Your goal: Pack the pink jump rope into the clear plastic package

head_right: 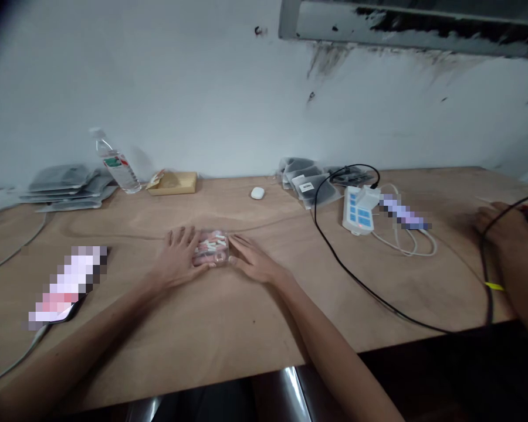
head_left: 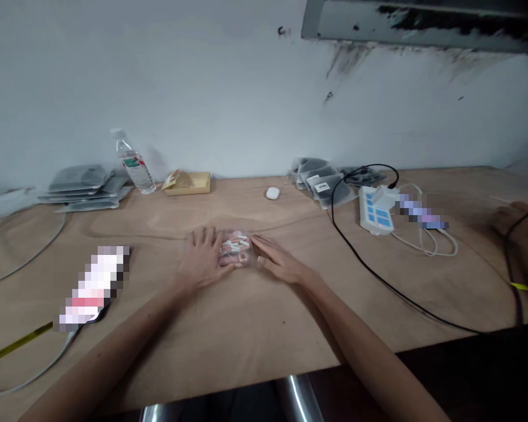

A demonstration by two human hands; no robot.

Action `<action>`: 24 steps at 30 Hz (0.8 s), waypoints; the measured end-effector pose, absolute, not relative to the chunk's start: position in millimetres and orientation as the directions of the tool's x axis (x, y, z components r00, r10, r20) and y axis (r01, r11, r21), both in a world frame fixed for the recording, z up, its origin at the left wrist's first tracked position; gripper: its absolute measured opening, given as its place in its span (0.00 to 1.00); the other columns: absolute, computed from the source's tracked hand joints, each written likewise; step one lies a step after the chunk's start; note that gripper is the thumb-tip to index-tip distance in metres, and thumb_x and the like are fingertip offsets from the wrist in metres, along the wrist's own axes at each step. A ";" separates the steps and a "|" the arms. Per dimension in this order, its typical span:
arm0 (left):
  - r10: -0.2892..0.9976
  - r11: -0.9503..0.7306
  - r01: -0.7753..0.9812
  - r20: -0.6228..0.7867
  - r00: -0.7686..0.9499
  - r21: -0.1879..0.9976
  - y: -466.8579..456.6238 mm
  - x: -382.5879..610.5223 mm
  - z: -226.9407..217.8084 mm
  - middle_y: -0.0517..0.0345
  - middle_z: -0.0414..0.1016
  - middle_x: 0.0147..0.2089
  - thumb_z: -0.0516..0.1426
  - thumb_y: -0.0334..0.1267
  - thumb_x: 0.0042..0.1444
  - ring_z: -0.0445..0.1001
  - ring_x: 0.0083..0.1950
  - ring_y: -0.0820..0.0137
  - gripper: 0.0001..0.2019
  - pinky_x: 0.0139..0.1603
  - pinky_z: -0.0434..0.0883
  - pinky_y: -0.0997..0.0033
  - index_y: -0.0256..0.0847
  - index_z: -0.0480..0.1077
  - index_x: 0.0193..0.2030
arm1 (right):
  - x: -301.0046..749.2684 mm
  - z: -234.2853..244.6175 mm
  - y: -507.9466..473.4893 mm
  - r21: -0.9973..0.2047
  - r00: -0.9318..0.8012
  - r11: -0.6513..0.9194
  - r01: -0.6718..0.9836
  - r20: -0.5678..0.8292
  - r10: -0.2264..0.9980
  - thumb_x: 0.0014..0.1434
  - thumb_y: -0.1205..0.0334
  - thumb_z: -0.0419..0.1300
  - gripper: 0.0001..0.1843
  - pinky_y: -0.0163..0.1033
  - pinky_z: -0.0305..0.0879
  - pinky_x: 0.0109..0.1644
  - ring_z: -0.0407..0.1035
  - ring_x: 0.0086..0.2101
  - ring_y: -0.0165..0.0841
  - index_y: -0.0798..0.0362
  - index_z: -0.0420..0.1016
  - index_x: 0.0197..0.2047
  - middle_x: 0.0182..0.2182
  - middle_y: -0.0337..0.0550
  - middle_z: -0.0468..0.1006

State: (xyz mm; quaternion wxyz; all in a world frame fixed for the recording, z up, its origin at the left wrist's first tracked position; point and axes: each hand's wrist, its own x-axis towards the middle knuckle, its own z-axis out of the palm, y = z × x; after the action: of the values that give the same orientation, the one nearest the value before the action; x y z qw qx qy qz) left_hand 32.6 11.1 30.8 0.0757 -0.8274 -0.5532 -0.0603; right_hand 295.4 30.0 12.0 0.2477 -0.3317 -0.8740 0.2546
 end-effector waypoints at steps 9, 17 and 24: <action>0.911 -0.367 0.926 0.168 0.377 -0.089 10.2 34.8 29.8 0.29 0.54 0.73 0.45 0.74 0.58 0.54 0.72 0.33 0.48 0.68 0.49 0.32 0.34 0.59 0.70 | 277.7 0.2 20.9 -0.359 -0.608 0.617 0.700 0.153 0.779 0.69 0.37 0.49 0.48 0.63 0.47 0.73 0.42 0.72 0.56 0.61 0.38 0.77 0.74 0.64 0.46; 0.911 -0.370 0.926 0.167 0.378 -0.077 11.3 33.4 26.4 0.28 0.54 0.73 0.45 0.74 0.58 0.53 0.72 0.33 0.49 0.68 0.47 0.32 0.32 0.57 0.71 | 277.9 -1.0 22.6 -0.333 -0.600 0.626 0.705 0.189 0.777 0.68 0.35 0.49 0.47 0.62 0.49 0.72 0.45 0.71 0.54 0.59 0.42 0.77 0.72 0.63 0.52; 0.908 -0.374 0.925 0.181 0.379 -0.062 9.0 34.1 29.5 0.29 0.56 0.73 0.46 0.72 0.59 0.53 0.72 0.34 0.47 0.69 0.48 0.33 0.32 0.58 0.70 | 277.7 1.3 22.6 -0.308 -0.587 0.600 0.738 0.145 0.796 0.67 0.32 0.48 0.49 0.61 0.45 0.73 0.42 0.72 0.56 0.61 0.46 0.76 0.73 0.61 0.49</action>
State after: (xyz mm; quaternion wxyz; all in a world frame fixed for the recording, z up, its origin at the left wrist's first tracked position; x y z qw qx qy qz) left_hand 34.1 9.0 29.5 0.0764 -0.8268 -0.5543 -0.0579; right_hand 277.7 22.6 1.3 0.1349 -0.4339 -0.8843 0.1079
